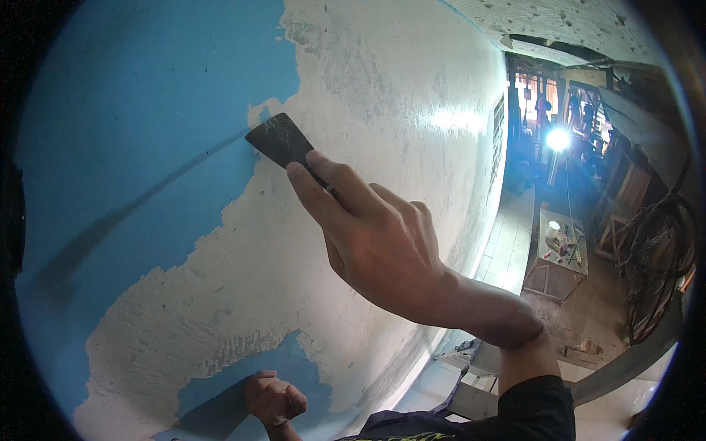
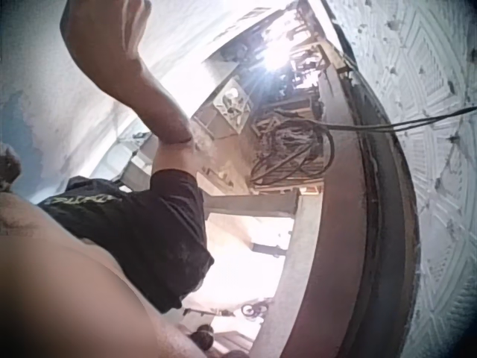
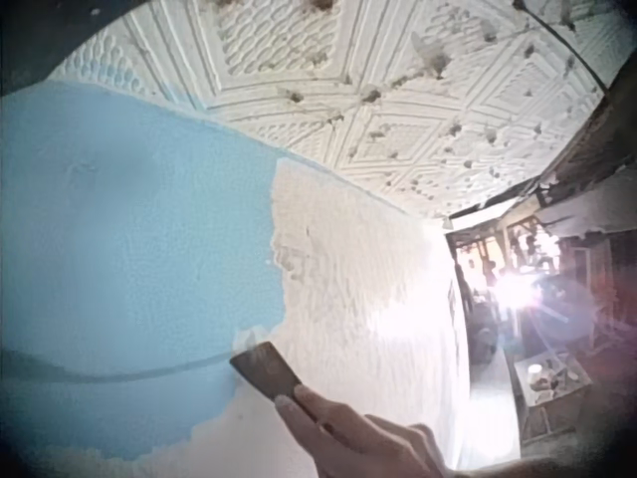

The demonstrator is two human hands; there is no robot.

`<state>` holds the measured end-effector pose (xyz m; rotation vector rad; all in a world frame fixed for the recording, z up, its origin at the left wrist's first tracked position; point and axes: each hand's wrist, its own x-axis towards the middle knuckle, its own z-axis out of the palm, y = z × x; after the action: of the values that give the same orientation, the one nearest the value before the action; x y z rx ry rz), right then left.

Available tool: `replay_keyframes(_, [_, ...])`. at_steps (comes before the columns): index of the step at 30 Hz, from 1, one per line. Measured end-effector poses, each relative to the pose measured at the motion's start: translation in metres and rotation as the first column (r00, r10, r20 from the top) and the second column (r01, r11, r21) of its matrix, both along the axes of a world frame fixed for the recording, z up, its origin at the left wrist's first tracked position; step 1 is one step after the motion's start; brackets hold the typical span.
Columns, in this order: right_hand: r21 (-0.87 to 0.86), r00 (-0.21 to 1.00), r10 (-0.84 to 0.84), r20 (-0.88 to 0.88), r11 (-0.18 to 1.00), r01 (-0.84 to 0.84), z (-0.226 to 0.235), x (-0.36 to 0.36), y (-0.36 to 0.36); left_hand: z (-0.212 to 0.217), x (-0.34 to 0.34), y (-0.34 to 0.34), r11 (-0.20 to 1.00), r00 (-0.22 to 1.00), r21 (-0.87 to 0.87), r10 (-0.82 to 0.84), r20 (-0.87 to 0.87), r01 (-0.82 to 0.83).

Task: The person scrapes old paint or plaster from a blue wall using a metal scraper.

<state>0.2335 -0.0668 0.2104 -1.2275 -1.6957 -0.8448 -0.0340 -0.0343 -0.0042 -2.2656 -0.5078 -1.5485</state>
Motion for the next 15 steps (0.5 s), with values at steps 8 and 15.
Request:
replay_keyframes(8, [0.005,1.0,0.016,0.01,1.0,-0.016,0.001,0.004,0.0,0.011,0.006,-0.003,0.999,0.999,-0.005,-0.047,0.007,0.047])
replay_keyframes(15, [0.076,0.999,-0.043,0.028,0.996,0.041,0.018,0.003,0.012,0.013,0.008,-0.003,0.999,0.999,0.0,-0.039,-0.005,0.039])
